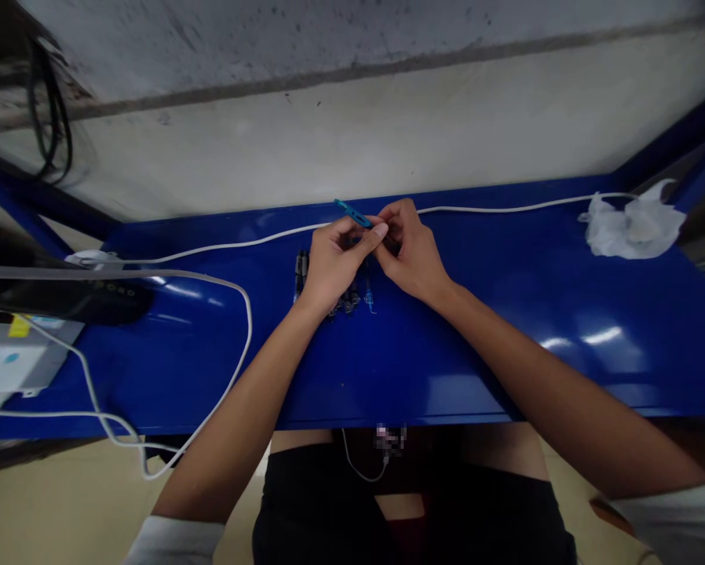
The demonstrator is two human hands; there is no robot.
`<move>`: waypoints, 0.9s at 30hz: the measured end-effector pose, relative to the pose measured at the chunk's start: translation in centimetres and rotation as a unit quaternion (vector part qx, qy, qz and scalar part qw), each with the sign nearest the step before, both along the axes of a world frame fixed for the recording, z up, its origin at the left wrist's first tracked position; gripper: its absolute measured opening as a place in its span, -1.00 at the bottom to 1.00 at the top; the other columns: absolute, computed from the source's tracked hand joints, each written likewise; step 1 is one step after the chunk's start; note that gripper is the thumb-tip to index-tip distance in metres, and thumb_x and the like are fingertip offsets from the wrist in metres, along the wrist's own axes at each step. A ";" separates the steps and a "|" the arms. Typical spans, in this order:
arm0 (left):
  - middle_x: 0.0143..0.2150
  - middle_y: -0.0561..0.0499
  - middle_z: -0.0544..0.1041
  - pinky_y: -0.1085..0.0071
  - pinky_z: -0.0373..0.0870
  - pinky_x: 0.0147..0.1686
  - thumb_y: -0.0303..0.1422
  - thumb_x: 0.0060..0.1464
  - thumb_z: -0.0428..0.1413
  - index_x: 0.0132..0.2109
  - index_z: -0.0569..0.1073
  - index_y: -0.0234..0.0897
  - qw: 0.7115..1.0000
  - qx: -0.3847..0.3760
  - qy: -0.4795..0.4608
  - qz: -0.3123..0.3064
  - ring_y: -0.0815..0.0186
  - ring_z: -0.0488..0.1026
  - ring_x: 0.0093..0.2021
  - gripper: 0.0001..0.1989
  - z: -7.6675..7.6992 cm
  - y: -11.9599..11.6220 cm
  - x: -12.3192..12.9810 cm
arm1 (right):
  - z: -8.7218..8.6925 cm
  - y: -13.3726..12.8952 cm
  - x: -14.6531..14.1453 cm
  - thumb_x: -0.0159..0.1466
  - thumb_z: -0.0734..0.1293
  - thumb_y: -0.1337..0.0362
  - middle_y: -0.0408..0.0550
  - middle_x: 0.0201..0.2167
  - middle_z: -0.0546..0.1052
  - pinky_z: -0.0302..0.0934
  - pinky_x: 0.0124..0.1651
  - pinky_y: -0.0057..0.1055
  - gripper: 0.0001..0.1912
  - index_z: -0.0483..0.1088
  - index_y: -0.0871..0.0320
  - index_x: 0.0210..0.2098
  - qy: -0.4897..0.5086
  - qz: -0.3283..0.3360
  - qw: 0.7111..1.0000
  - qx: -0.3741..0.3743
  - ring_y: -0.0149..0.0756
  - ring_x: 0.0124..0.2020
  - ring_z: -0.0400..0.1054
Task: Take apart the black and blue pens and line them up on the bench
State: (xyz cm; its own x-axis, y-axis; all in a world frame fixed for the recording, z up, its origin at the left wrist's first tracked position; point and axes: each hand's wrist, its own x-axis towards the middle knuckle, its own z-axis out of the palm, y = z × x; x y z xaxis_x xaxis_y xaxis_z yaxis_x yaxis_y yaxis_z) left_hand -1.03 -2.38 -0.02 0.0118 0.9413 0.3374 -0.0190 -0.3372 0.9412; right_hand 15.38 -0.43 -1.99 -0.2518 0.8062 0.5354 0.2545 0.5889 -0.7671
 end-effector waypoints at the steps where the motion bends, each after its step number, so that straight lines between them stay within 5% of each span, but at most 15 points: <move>1: -0.16 -0.01 0.76 0.27 0.62 0.01 -0.06 0.17 0.50 -0.10 0.78 -0.12 1.000 0.000 0.001 0.002 0.21 0.68 -0.12 -0.71 0.0 0.0 0.0 | 0.0 0.0 0.0 0.52 0.40 -0.15 0.00 -0.07 0.67 0.58 -0.08 -0.06 -0.57 0.34 -0.05 0.17 0.000 0.001 1.000 0.001 -0.05 -0.11 0.64; 27: -0.31 0.04 0.56 0.34 0.47 -0.13 0.03 0.21 0.45 -0.32 0.57 -0.20 1.000 -0.010 -0.010 0.023 0.31 0.47 -0.26 -0.57 0.3 -0.1 0.1 | -0.3 0.2 0.1 0.55 0.37 0.03 -0.17 -0.30 0.44 0.35 -0.30 -0.19 -0.77 0.27 -0.04 -0.06 -0.016 -0.018 0.999 0.037 -0.28 -0.43 0.33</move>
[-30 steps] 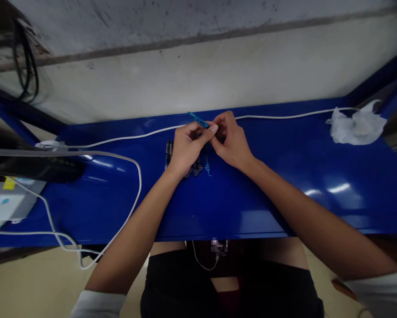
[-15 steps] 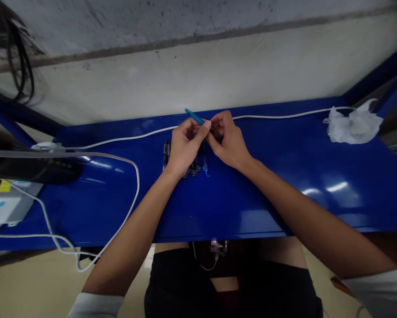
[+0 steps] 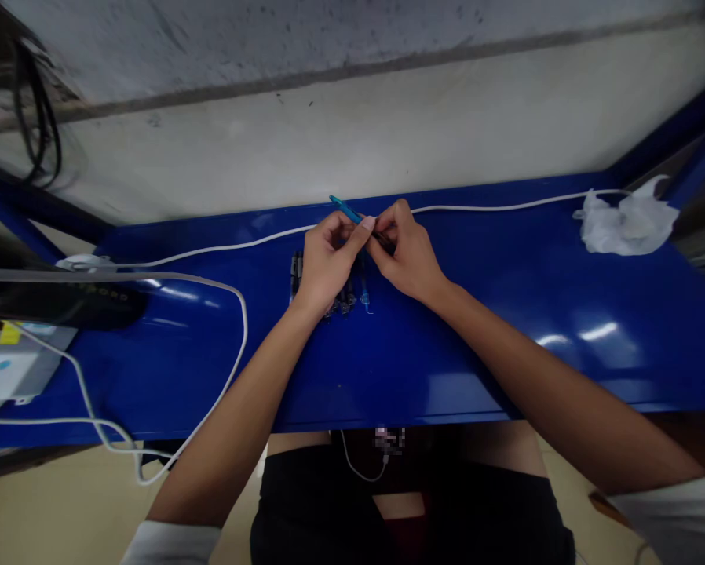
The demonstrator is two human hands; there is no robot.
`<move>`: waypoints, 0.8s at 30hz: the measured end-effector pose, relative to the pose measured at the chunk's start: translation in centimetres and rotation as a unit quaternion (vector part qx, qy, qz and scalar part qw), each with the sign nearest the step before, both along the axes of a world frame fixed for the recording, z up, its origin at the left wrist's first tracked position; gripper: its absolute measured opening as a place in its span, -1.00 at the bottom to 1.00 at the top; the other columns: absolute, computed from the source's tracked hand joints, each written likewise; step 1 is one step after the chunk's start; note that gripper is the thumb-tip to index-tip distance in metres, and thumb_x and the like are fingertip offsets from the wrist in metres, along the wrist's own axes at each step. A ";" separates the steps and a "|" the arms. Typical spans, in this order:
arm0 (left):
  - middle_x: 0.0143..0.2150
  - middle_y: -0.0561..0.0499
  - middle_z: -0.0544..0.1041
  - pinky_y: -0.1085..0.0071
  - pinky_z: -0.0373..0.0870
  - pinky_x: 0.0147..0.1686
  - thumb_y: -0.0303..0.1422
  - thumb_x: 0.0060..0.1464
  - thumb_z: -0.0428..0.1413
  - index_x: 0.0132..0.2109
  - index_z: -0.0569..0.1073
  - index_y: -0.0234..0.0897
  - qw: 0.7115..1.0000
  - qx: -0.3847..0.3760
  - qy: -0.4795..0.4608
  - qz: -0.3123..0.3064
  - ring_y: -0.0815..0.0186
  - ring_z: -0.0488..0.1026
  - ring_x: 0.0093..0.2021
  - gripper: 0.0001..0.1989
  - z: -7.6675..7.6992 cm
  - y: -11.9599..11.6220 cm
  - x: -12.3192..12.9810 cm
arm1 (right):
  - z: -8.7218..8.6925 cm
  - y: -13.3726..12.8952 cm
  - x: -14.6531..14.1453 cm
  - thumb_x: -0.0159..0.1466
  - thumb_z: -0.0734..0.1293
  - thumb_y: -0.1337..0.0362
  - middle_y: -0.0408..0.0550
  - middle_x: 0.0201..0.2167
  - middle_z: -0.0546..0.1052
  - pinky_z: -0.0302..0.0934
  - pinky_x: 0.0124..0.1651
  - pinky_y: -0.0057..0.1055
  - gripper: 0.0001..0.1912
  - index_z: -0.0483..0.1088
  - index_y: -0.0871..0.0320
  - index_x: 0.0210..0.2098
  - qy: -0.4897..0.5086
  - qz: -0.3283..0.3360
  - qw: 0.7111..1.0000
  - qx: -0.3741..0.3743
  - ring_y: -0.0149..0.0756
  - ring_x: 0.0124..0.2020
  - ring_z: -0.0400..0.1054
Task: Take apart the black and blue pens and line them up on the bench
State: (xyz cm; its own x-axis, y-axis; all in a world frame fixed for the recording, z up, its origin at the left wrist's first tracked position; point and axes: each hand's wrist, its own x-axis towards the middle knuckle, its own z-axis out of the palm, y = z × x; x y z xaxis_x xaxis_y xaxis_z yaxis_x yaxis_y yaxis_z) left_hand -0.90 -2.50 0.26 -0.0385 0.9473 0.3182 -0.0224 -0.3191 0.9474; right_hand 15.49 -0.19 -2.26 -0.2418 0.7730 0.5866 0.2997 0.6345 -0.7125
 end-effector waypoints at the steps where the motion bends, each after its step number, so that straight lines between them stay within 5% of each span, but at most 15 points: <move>1: -0.31 0.04 0.56 0.33 0.46 -0.13 0.04 0.20 0.45 -0.32 0.57 -0.20 1.000 0.001 0.002 0.000 0.31 0.47 -0.27 -0.57 0.0 0.0 0.0 | 0.0 0.0 0.0 0.55 0.37 0.03 -0.17 -0.29 0.44 0.36 -0.29 -0.18 -0.78 0.27 -0.04 -0.06 0.000 0.002 1.000 -0.001 -0.28 -0.43 0.33; 15: -0.24 0.00 0.65 0.28 0.53 -0.06 0.02 0.23 0.44 -0.23 0.65 -0.15 1.000 0.018 0.007 0.008 0.26 0.55 -0.22 -0.65 0.0 0.2 -0.1 | 0.6 -0.1 0.1 0.61 0.27 -0.08 -0.10 -0.26 0.49 0.43 -0.07 -0.09 -0.72 0.33 -0.03 -0.07 -0.010 0.021 1.000 -0.009 -0.15 -0.23 0.43; 24: -0.25 0.01 0.64 0.28 0.52 -0.09 0.00 0.26 0.42 -0.24 0.63 -0.15 1.000 0.012 0.018 0.018 0.26 0.55 -0.22 -0.66 -0.1 0.2 -0.1 | 0.0 0.1 -0.1 0.55 0.35 -0.12 -0.13 -0.27 0.44 0.43 -0.17 -0.12 -0.67 0.35 -0.05 0.09 0.005 0.008 1.000 -0.024 -0.20 -0.32 0.38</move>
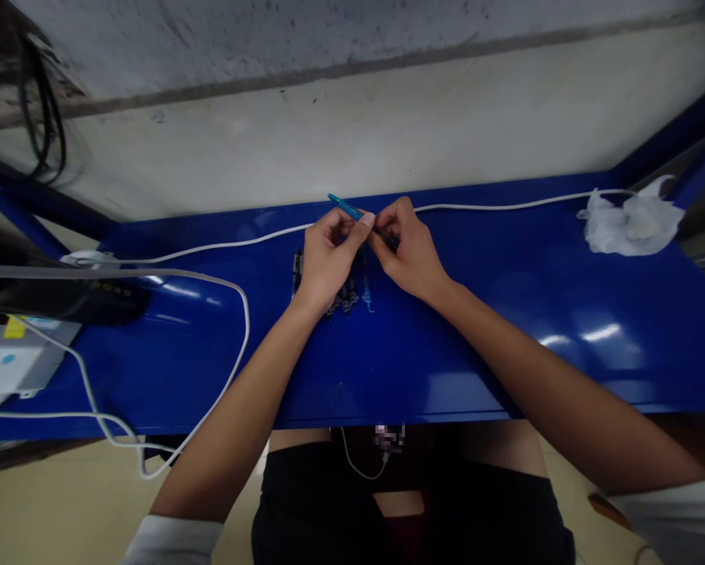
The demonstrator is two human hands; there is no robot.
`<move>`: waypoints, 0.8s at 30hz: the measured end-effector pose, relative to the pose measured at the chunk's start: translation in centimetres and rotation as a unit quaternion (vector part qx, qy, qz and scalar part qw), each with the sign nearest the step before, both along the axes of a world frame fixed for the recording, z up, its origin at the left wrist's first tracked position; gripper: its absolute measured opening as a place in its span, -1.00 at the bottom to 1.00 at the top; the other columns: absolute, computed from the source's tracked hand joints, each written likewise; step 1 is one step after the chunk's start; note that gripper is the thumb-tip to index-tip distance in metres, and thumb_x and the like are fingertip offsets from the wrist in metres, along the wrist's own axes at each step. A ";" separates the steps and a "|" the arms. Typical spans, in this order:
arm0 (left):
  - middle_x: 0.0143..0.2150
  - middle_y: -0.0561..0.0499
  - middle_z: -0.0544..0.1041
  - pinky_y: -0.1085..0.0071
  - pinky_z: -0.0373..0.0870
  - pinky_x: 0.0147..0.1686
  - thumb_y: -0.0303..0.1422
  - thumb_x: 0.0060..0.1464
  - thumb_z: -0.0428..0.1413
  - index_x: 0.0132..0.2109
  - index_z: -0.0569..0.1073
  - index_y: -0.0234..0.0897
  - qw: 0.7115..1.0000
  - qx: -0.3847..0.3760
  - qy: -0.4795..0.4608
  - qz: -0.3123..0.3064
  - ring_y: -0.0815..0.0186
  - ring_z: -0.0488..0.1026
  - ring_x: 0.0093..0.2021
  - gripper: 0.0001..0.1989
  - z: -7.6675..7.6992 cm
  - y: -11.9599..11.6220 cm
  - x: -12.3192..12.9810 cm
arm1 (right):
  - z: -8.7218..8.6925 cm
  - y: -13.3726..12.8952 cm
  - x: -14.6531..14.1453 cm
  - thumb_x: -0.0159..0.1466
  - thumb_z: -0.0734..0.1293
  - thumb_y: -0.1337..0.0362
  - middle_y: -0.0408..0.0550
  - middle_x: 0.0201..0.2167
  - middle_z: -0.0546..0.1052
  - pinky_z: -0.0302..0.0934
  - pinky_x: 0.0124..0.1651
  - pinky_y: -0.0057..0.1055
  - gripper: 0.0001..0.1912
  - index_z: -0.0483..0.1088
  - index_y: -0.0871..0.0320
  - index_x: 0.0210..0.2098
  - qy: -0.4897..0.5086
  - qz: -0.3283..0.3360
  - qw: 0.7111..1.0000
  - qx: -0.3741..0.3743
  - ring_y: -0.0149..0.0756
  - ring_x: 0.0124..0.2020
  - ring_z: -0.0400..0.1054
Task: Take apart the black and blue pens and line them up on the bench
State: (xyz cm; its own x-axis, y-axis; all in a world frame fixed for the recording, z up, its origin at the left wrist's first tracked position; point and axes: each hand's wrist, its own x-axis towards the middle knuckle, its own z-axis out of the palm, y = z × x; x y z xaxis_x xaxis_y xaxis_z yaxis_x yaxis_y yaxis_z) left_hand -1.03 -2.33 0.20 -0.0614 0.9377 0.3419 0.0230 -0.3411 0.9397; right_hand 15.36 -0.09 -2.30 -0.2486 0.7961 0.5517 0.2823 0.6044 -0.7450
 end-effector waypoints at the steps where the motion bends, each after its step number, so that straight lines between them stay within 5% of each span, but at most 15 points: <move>1: -0.25 0.01 0.64 0.28 0.52 -0.09 0.00 0.26 0.42 -0.24 0.63 -0.15 1.000 0.000 0.001 0.001 0.26 0.55 -0.21 -0.66 0.0 0.0 0.0 | 0.0 0.0 0.0 0.55 0.34 -0.11 -0.11 -0.25 0.45 0.44 -0.15 -0.11 -0.68 0.36 -0.05 0.08 0.001 0.003 1.000 0.003 -0.19 -0.30 0.39; 11: -0.18 -0.03 0.68 0.27 0.55 -0.04 -0.02 0.27 0.42 -0.21 0.65 -0.16 1.000 0.009 -0.010 0.009 0.23 0.59 -0.15 -0.68 0.1 0.0 -0.1 | 0.5 0.1 0.2 0.61 0.24 -0.12 -0.03 -0.16 0.52 0.45 0.05 0.00 -0.69 0.35 -0.04 -0.07 -0.012 0.016 0.999 0.028 -0.08 -0.12 0.45; 24: -0.16 -0.02 0.70 0.25 0.57 -0.06 -0.03 0.29 0.42 -0.15 0.68 -0.12 1.000 0.012 -0.007 0.021 0.21 0.62 -0.13 -0.73 0.2 0.0 -0.2 | 0.7 0.0 0.2 0.62 0.22 -0.15 -0.01 -0.15 0.53 0.45 0.07 0.01 -0.65 0.36 -0.04 -0.11 -0.021 0.015 0.999 0.031 -0.08 -0.11 0.45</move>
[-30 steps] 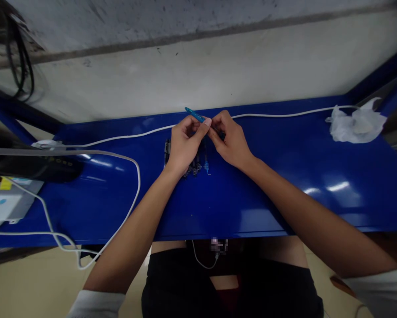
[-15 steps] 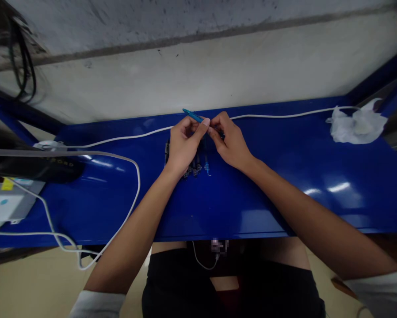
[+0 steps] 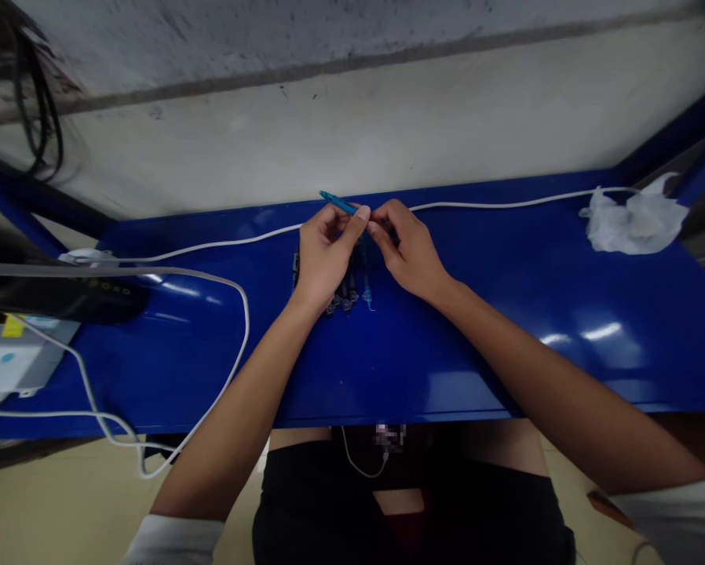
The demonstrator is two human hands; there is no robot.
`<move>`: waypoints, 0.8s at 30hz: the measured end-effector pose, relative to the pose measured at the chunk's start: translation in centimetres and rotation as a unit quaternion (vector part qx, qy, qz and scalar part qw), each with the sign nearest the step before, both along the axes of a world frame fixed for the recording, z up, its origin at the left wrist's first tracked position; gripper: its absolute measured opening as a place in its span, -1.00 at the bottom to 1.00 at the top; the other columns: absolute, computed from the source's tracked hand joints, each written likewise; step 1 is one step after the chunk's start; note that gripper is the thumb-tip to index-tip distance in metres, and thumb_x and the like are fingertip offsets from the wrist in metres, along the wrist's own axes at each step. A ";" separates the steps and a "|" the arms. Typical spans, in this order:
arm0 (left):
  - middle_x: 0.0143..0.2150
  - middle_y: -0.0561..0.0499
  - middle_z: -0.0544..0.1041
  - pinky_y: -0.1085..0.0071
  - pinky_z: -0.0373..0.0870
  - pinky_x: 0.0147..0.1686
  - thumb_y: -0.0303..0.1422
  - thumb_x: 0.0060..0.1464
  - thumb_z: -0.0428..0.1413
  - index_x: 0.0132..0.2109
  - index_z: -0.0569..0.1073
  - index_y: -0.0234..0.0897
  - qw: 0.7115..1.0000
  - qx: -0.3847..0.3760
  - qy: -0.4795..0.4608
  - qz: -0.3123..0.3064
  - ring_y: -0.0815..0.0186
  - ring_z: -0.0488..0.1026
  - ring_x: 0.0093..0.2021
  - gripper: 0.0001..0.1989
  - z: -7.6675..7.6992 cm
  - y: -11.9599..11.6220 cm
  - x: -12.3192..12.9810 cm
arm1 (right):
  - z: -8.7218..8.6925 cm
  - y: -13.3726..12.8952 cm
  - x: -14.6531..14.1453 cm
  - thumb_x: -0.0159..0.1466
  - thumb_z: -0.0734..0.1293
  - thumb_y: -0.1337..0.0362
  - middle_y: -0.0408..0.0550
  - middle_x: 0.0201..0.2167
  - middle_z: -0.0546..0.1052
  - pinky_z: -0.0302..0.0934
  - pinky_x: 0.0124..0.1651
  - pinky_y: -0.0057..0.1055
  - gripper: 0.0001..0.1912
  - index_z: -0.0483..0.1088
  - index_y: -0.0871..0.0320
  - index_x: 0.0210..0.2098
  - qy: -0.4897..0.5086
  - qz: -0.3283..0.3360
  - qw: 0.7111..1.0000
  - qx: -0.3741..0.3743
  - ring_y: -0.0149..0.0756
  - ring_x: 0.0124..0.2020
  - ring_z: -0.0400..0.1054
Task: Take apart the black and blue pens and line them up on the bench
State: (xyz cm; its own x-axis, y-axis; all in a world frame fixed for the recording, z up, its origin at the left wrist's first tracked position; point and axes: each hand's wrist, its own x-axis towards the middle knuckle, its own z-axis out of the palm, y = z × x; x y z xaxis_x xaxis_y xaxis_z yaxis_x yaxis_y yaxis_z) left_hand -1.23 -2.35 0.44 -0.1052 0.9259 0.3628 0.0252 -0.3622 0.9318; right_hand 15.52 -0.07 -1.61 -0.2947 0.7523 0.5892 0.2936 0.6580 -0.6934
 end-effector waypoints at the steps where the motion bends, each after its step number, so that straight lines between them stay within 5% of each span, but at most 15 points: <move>1: -0.16 -0.02 0.70 0.25 0.57 -0.07 -0.02 0.28 0.42 -0.15 0.68 -0.12 1.000 0.002 0.000 0.001 0.21 0.62 -0.13 -0.72 0.0 0.0 0.0 | 0.0 0.0 0.0 0.62 0.21 -0.15 -0.01 -0.14 0.54 0.44 0.08 0.01 -0.64 0.36 -0.04 -0.11 0.001 0.001 1.000 0.000 -0.08 -0.10 0.46; 24: -0.19 0.00 0.68 0.31 0.52 -0.17 -0.01 0.29 0.40 -0.17 0.66 -0.14 1.000 0.006 -0.001 0.011 0.26 0.59 -0.17 -0.69 0.1 0.0 0.0 | 0.2 -0.1 0.0 0.62 0.22 -0.13 -0.01 -0.14 0.56 0.44 0.09 -0.02 -0.66 0.38 -0.04 -0.08 0.004 0.003 1.000 0.005 -0.08 -0.10 0.48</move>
State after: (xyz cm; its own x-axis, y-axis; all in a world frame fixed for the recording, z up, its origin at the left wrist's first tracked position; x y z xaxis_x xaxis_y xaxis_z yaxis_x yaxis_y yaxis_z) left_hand -1.22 -2.37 0.57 -0.1261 0.9186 0.3744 0.0308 -0.3736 0.9271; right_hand 15.51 -0.21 -1.45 -0.2943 0.7447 0.5990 0.2850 0.6666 -0.6888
